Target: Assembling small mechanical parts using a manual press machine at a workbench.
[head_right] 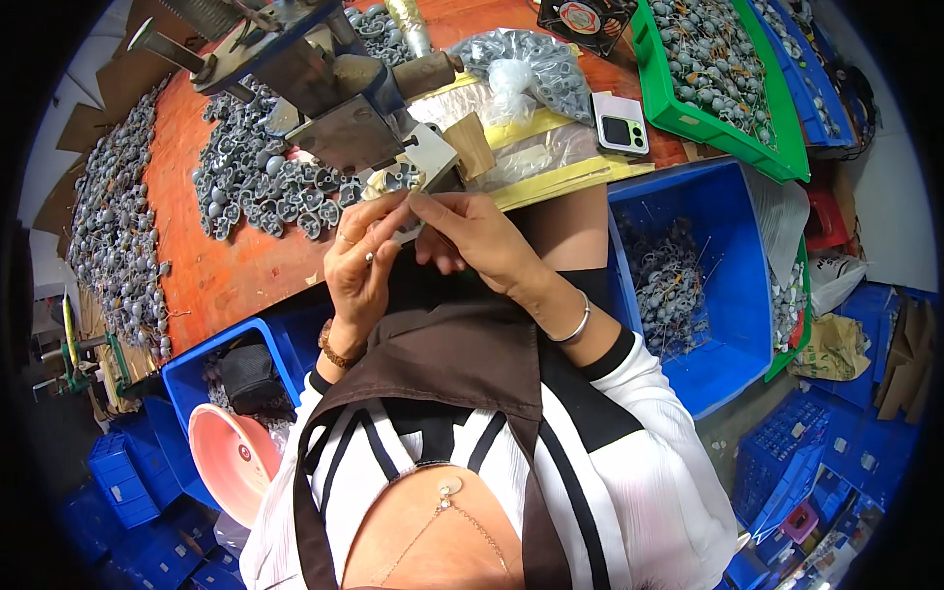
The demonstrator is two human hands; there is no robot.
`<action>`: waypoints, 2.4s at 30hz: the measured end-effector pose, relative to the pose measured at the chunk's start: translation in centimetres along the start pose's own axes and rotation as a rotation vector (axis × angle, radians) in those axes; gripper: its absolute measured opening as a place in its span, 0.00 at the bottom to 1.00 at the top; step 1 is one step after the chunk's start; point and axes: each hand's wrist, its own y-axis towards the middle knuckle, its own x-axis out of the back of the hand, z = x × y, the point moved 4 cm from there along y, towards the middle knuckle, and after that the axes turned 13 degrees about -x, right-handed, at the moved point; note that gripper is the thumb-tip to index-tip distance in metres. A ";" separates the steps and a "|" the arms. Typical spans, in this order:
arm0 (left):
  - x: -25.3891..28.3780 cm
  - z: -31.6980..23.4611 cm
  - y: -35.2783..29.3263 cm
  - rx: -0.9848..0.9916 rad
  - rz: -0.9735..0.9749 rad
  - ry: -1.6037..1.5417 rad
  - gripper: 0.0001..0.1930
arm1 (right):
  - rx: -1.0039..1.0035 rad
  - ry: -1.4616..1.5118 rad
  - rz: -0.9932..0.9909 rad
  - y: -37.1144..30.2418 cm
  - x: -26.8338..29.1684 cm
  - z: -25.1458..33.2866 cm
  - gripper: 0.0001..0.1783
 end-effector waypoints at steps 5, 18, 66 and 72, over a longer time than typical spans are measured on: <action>1.2 1.5 -2.0 0.313 -0.530 -0.336 0.15 | 0.432 0.057 -0.303 1.0 1.3 0.3 0.07; 0.6 0.4 -0.8 0.245 -0.089 0.112 0.14 | 0.441 -0.143 -0.036 2.6 -1.1 1.0 0.09; 5.7 1.9 -0.7 0.448 0.208 -0.034 0.09 | 0.692 -0.809 -0.589 1.9 -0.9 1.7 0.09; 9.8 10.2 7.5 0.049 0.078 0.374 0.12 | 0.567 -0.239 -0.480 -4.0 1.5 2.1 0.04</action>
